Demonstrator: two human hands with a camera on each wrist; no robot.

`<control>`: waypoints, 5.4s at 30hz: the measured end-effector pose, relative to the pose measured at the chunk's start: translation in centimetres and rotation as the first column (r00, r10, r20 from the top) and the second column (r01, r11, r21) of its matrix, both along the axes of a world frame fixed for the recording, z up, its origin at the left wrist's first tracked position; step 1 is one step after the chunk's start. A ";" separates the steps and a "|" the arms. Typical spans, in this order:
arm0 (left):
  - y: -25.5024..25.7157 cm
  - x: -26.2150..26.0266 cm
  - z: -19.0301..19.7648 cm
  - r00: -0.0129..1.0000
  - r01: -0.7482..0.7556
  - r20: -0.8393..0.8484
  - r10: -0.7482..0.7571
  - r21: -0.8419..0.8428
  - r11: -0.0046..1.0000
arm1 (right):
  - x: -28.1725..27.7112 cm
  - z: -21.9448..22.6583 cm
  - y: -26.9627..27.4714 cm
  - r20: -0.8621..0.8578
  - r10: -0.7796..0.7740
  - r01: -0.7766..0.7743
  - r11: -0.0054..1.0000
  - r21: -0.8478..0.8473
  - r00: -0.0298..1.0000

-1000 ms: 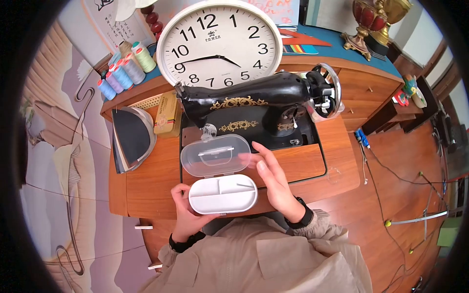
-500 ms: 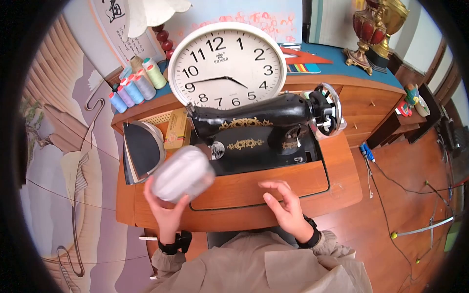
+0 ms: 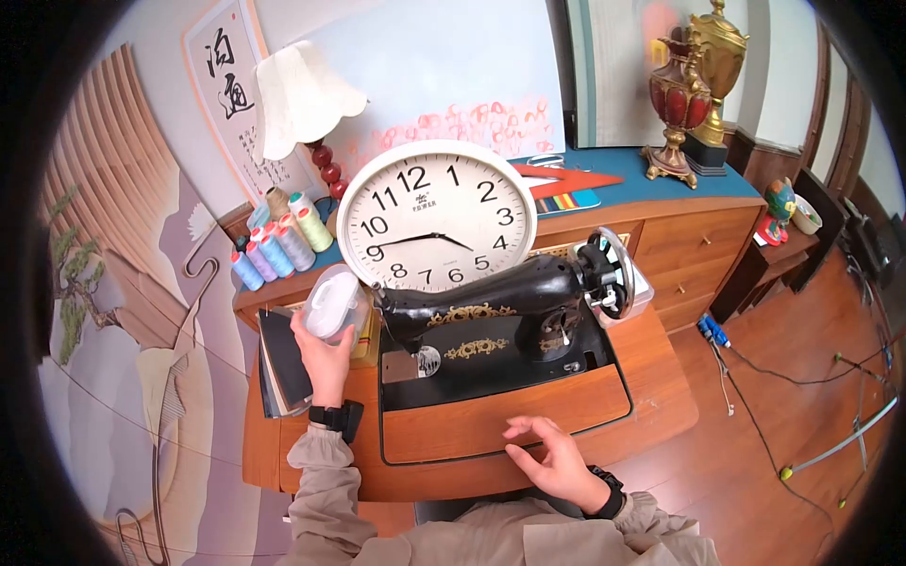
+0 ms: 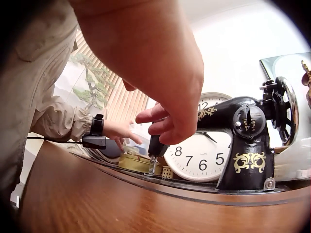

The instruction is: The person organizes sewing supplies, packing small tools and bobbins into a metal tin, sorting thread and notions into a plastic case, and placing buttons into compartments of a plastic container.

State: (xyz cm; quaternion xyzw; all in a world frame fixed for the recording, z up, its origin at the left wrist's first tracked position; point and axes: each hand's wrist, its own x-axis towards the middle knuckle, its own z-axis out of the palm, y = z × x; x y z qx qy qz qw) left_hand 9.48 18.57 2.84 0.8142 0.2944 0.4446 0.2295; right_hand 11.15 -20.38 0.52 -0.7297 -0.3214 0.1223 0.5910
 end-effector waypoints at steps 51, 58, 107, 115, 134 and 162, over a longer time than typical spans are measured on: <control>-15.9 -12.3 2.6 0.962 0.262 0.060 -0.265 0.051 0.964 | 27.8 3.0 -6.6 0.447 -0.082 0.424 0.508 -0.750 0.891; -16.1 -12.7 2.4 0.968 0.215 0.127 -0.217 0.030 0.976 | 27.7 5.6 -6.1 0.364 -0.050 0.350 0.424 -0.835 0.930; -18.5 -9.9 0.1 0.605 0.753 -0.206 -0.769 -0.166 0.637 | 1.0 4.0 -4.9 0.391 0.263 -0.101 0.916 -0.387 0.882; -16.8 -11.3 -1.4 0.654 0.622 -0.440 -0.616 -0.151 0.768 | 2.4 2.1 0.9 0.518 0.375 -0.218 0.915 -0.339 0.769; -15.5 -9.8 -2.0 0.706 0.625 -0.390 -0.591 -0.049 0.779 | -2.0 -1.2 2.2 0.725 0.140 -0.005 0.983 -0.186 0.674; -15.4 -9.7 -2.3 0.703 0.624 -0.373 -0.605 -0.085 0.777 | -2.3 -1.2 3.5 0.714 0.040 0.084 0.987 -0.138 0.699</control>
